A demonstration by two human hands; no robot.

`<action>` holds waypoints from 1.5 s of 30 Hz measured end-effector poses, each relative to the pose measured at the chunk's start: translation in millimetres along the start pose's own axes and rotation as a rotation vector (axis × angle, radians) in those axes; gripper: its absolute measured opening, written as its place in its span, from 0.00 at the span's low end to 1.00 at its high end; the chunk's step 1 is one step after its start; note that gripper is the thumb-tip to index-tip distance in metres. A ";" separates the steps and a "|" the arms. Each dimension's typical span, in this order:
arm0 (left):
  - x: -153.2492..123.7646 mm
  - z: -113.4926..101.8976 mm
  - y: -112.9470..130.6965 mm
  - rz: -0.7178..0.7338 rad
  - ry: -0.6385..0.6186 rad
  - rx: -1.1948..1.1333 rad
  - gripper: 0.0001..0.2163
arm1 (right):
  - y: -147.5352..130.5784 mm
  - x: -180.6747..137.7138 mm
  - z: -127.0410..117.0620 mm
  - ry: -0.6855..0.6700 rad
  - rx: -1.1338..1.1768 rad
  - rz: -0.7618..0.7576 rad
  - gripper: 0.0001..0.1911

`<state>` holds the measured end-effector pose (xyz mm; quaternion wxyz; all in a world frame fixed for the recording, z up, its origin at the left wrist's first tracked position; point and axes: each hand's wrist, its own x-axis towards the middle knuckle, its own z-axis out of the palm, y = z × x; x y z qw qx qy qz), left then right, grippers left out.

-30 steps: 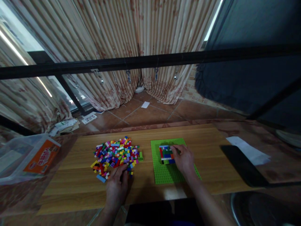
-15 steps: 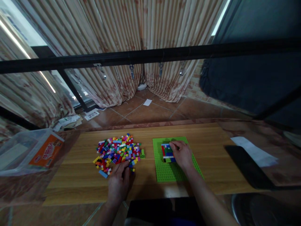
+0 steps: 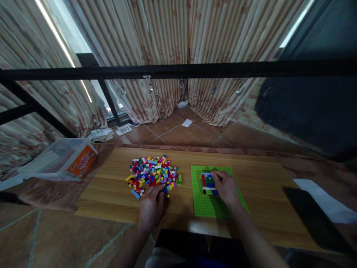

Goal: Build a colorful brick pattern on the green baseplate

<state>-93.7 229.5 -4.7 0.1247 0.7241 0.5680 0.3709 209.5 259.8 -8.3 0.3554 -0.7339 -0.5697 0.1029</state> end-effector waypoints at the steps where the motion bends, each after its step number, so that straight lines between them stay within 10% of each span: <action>1: -0.3 -0.1 0.1 -0.002 -0.002 -0.002 0.11 | 0.4 0.5 -1.0 -0.011 -0.006 -0.014 0.21; 9: -1.4 -0.6 1.9 0.001 -0.004 -0.008 0.11 | -44.6 -14.9 1.8 0.105 -0.135 -0.229 0.18; 15: -1.6 -0.4 1.2 -0.002 -0.016 0.000 0.11 | -101.1 -39.6 29.4 -0.148 -0.032 -0.412 0.14; 45: -3.5 0.0 4.7 0.014 0.011 -0.020 0.12 | -146.3 -6.6 75.9 -0.321 -0.074 -0.410 0.13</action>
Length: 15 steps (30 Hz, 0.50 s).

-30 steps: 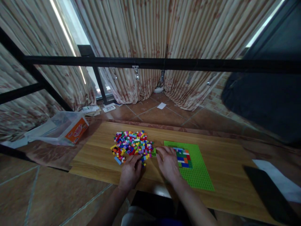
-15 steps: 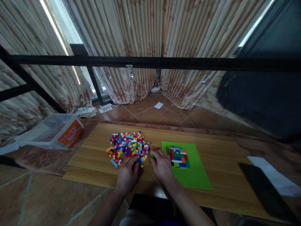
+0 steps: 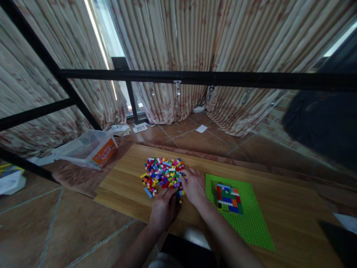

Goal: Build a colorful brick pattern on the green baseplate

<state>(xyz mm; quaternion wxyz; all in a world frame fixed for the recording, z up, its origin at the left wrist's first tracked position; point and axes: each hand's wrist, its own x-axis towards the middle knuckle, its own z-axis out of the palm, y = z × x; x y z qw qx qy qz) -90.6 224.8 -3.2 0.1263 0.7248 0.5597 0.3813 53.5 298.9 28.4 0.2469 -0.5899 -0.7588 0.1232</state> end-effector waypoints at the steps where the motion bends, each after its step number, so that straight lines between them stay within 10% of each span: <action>1: 0.0 -0.2 0.5 -0.003 -0.006 -0.009 0.12 | -4.2 7.0 2.2 -0.015 -0.002 0.001 0.13; 15: -0.6 -3.0 4.6 -0.085 -0.051 -0.063 0.13 | -36.8 81.4 35.8 -0.164 -0.092 -0.048 0.13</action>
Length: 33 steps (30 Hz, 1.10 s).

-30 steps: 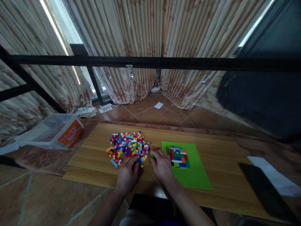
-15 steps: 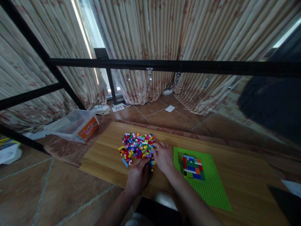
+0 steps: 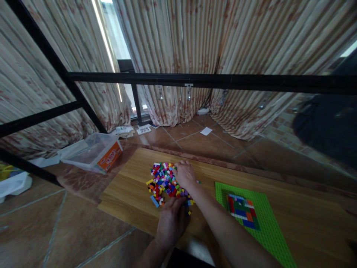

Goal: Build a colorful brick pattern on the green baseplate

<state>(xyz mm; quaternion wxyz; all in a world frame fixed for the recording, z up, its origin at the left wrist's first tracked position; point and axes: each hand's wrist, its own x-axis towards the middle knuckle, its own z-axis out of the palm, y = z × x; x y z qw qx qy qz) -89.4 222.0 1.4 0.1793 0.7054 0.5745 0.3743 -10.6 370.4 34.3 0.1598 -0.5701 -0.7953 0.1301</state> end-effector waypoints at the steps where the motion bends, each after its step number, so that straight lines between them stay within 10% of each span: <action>1: -0.1 0.0 0.0 -0.003 -0.002 -0.004 0.13 | -0.4 1.4 1.8 -0.002 0.001 0.001 0.12; 13: 0.2 -3.2 1.6 -0.067 -0.041 -0.101 0.11 | 14.1 -28.3 0.4 0.074 0.171 0.043 0.05; 24: -6.3 -1.1 -9.7 -0.077 0.089 -0.193 0.20 | 29.3 -125.7 -28.0 0.234 0.341 -0.070 0.15; 33: -10.9 -9.4 0.2 0.179 -0.193 -0.228 0.11 | 36.8 -181.3 -13.6 0.196 0.466 -0.086 0.18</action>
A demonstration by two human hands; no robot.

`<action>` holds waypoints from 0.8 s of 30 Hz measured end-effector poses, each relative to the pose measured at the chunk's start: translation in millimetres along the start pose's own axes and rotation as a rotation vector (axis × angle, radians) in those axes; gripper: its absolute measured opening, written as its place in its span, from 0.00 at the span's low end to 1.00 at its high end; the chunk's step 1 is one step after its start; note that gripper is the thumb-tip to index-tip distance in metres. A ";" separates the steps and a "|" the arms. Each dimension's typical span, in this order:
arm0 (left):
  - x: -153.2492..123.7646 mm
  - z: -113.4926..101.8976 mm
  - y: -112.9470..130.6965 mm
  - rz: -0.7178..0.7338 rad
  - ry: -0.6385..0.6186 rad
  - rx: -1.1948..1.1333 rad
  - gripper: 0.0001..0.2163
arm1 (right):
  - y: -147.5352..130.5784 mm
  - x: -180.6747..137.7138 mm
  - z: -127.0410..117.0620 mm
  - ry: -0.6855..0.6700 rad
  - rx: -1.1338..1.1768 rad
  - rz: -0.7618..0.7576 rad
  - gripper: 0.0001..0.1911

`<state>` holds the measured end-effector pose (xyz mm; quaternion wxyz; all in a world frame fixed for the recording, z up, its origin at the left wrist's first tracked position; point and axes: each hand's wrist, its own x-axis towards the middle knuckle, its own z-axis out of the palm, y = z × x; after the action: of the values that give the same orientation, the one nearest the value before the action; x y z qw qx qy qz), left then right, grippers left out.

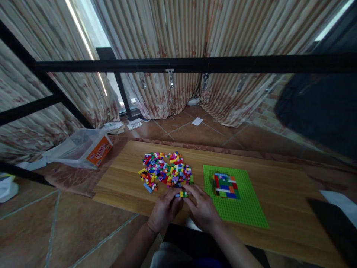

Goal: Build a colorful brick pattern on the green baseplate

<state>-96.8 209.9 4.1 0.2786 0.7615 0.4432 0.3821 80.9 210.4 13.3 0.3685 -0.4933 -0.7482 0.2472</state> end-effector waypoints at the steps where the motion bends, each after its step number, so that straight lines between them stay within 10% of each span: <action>1: -0.4 0.7 -0.4 -0.008 0.006 0.013 0.11 | 1.2 -3.2 -1.0 0.013 0.013 0.033 0.18; 24: 4.9 2.6 -2.8 -0.054 0.022 0.175 0.09 | 7.8 -17.1 20.5 0.214 -0.155 -0.022 0.12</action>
<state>-94.4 215.3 2.2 0.2165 0.7664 0.4983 0.3427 73.1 197.6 -10.2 0.4095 -0.5357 -0.7268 0.1305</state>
